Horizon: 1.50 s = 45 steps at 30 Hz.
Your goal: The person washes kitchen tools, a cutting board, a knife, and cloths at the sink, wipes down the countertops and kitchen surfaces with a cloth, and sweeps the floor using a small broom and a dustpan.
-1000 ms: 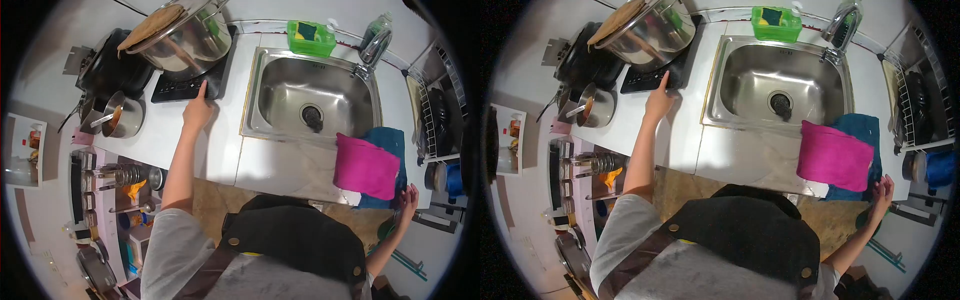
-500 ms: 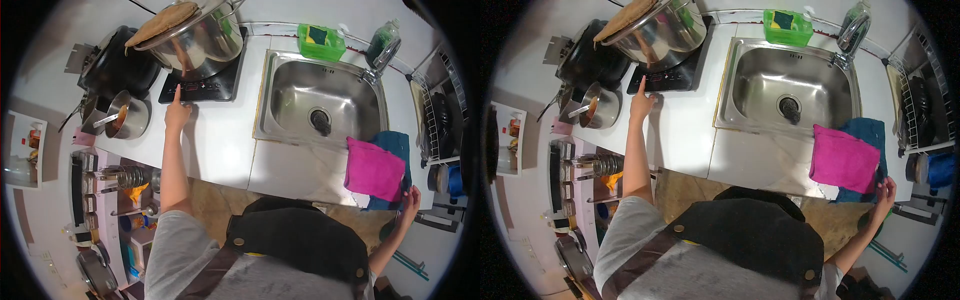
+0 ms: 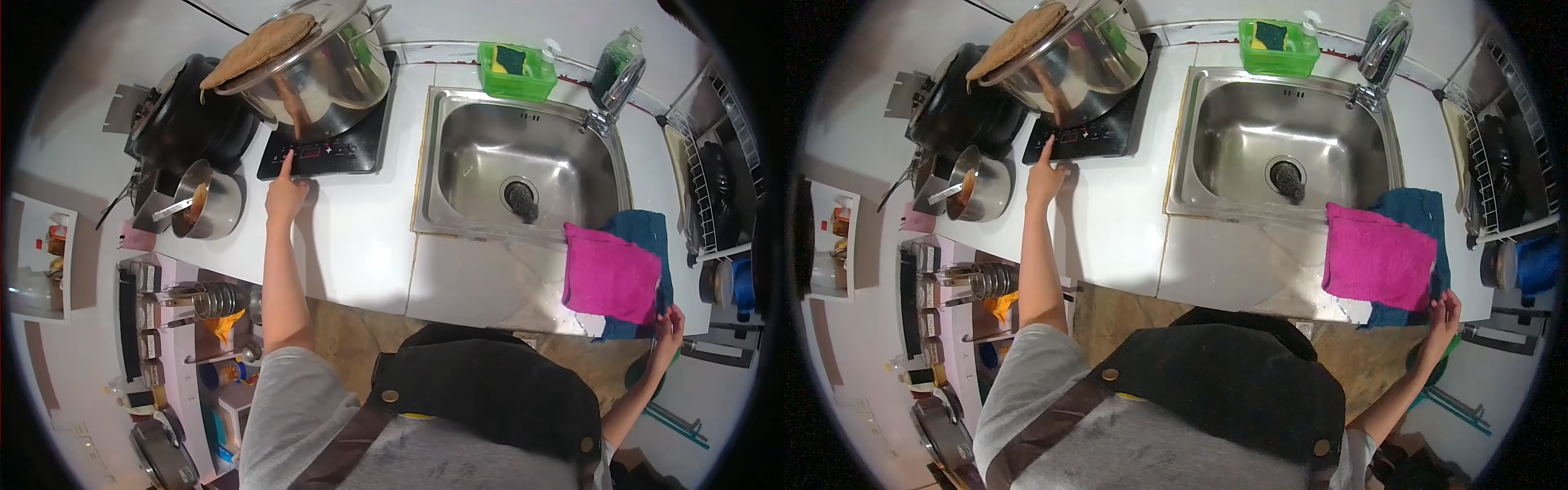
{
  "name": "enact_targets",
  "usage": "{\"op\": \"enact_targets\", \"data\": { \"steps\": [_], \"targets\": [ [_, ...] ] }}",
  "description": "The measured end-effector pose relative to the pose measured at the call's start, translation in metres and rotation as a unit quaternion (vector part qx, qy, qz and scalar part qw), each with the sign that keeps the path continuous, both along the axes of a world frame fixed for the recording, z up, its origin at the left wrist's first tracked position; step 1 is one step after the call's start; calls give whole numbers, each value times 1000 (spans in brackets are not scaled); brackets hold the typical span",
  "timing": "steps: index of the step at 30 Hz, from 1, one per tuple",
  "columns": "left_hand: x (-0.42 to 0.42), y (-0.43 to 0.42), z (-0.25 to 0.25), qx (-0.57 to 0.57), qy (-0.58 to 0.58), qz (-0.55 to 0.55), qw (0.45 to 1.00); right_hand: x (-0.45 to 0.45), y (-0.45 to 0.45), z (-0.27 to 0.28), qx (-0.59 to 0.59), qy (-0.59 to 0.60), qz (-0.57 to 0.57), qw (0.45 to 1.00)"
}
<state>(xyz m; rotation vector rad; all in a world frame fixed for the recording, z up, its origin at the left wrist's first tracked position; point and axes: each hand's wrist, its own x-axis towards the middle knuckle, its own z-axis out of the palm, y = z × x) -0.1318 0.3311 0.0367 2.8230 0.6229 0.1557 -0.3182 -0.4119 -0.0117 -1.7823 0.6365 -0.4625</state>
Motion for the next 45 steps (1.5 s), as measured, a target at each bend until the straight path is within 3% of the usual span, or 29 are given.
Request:
{"op": "enact_targets", "data": {
  "steps": [6,9,18,33,37,38,40,42,43,45],
  "targets": [
    [-3,-6,9,-15,11,13,1000,-4,3,-1,-1,11,-6,1000],
    [1,9,-11,4,-14,-33,999,-3,3,-2,5,8,-4,1000],
    [-6,-16,15,-13,-41,-7,999,-1,-1,-7,13,7,-6,1000],
    [-6,-12,5,-32,-22,9,999,-8,-14,-14,19,1,-13,1000],
    [-10,-17,-6,-120,-144,-138,973,-18,-3,-12,-12,-17,-43,999],
    [-15,-39,14,-183,-61,-102,976,-23,0,-15,-19,-47,-42,998],
    [-16,-53,17,-261,0,-111,959,-35,2,-14,-22,3,-59,998],
    [-13,-69,16,-279,34,-157,947,-47,10,-10,-102,37,-75,991],
    [-11,-86,20,-261,58,-162,950,-52,13,-16,-72,2,-91,993],
    [-15,-120,32,-225,86,-177,954,-76,5,-36,-86,63,-111,988]
  ]
}}
